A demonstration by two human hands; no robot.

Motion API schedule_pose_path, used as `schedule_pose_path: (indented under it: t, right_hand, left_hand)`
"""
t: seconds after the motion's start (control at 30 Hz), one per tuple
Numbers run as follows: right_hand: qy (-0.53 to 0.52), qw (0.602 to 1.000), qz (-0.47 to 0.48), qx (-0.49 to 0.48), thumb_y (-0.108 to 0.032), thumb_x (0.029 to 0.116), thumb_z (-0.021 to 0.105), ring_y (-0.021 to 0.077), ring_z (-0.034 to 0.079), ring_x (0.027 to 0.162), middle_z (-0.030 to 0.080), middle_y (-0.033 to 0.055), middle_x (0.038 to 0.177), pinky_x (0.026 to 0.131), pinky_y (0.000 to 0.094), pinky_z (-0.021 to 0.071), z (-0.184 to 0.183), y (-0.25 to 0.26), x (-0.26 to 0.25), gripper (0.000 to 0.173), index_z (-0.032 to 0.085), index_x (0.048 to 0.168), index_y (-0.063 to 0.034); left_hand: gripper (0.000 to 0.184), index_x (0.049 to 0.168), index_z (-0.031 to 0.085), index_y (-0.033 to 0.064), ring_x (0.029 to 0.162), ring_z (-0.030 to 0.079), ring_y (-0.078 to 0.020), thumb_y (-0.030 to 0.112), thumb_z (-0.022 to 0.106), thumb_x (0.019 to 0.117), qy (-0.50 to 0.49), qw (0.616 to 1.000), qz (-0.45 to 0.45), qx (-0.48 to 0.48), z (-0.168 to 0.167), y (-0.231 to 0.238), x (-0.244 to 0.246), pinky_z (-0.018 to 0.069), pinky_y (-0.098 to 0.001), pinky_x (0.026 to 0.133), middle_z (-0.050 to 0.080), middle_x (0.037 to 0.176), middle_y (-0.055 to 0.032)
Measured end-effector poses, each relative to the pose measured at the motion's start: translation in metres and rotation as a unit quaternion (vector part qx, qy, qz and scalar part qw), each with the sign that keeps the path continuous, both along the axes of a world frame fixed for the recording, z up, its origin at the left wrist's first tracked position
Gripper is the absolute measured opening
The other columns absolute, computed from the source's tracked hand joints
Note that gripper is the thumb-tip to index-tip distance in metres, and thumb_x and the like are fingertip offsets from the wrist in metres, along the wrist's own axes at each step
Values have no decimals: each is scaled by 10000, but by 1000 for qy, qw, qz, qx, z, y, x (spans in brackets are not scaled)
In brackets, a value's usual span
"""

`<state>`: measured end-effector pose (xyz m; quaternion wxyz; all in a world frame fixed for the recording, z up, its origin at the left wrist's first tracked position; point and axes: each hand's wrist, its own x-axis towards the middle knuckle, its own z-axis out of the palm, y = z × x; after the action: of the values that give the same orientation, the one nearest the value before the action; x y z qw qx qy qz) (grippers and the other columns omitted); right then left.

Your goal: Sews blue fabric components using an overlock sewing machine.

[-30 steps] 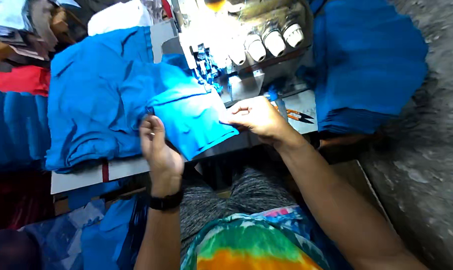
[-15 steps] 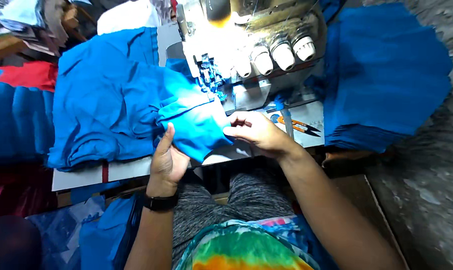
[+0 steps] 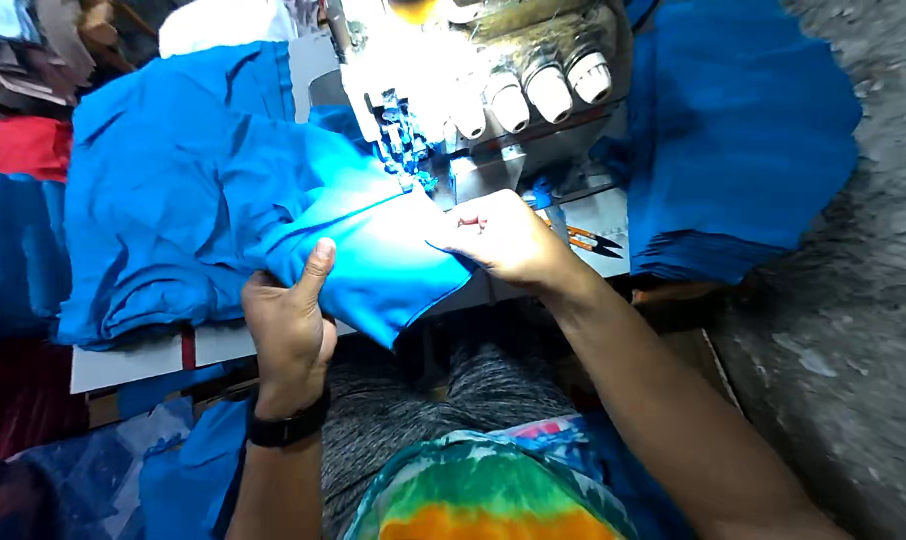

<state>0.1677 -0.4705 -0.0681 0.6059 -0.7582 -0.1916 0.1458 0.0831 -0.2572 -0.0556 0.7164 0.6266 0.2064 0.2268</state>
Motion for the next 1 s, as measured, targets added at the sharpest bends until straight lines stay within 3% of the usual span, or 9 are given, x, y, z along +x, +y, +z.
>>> schedule_pose_path:
  t: [0.1, 0.17, 0.2, 0.4, 0.57, 0.63, 0.83, 0.93, 1.0]
  right_hand:
    - [75, 997, 3, 31, -133, 958, 720, 79, 508, 453, 592, 30, 591, 403, 220, 417, -2, -8, -16, 128, 723, 861, -49]
    - [139, 988, 8, 61, -76, 945, 729, 127, 689, 602, 719, 78, 749, 565, 271, 612, -5, -16, -19, 88, 729, 993, -2]
    - [167, 983, 4, 79, -36, 933, 730, 152, 723, 647, 739, 102, 795, 618, 291, 641, -6, -19, -22, 100, 715, 1013, 22]
    - [240, 963, -1, 122, 10, 938, 706, 178, 756, 681, 761, 130, 813, 645, 279, 647, -5, -28, -28, 62, 686, 988, 40]
    - [240, 962, -18, 125, 70, 850, 773, 189, 746, 664, 729, 121, 758, 657, 309, 656, -10, -24, -28, 158, 673, 971, 44]
    - [253, 959, -21, 125, 59, 861, 769, 183, 746, 667, 735, 119, 769, 654, 302, 651, -10, -23, -28, 145, 671, 965, 35]
    - [272, 954, -1, 129, 61, 935, 678, 187, 761, 731, 754, 130, 825, 711, 299, 651, 0, -23, -32, 75, 668, 1008, 44]
    - [243, 964, -13, 112, 72, 923, 686, 186, 755, 728, 752, 119, 830, 713, 305, 655, 1, -22, -36, 174, 671, 1094, 50]
    - [211, 970, -32, 118, 77, 900, 702, 196, 745, 705, 736, 116, 826, 683, 314, 659, -2, -21, -37, 288, 654, 1178, 18]
  left_hand:
    - [359, 1169, 616, 43, 997, 725, -177, -25, 776, 855, -14, 1000, -23, 16, -4, 11, 1, 621, -392, 907, 729, 1069, -55]
    - [338, 1154, 619, 47, 998, 724, -173, -20, 772, 860, -10, 999, -34, 26, -2, 14, 4, 619, -385, 910, 729, 1065, -48]
    - [332, 1150, 617, 56, 1000, 723, -167, -11, 773, 864, -9, 999, -40, 34, -1, 15, 5, 618, -382, 914, 728, 1065, -40]
    - [330, 1134, 625, 71, 978, 726, -146, -24, 774, 856, 5, 997, -59, 46, -4, 20, 9, 619, -359, 900, 734, 1047, -21]
    - [305, 1132, 628, 75, 969, 726, -135, -22, 757, 873, 17, 995, -73, 59, -1, 24, 8, 624, -343, 884, 733, 1040, -13]
    - [298, 1130, 637, 73, 963, 728, -136, -22, 756, 874, 18, 995, -75, 57, 0, 24, 7, 625, -345, 879, 734, 1044, -15]
    - [256, 1146, 630, 82, 989, 717, -126, 46, 739, 918, 2, 997, -66, 45, -8, 23, 6, 613, -350, 906, 727, 1058, -3]
    - [211, 1193, 576, 95, 993, 693, -94, 156, 654, 1006, -10, 996, -29, 85, -22, 12, 11, 598, -344, 909, 690, 1060, 22]
    - [204, 1208, 573, 62, 948, 700, -105, 190, 581, 1050, 5, 996, 13, 88, -35, -1, 14, 607, -353, 864, 693, 1027, -8]
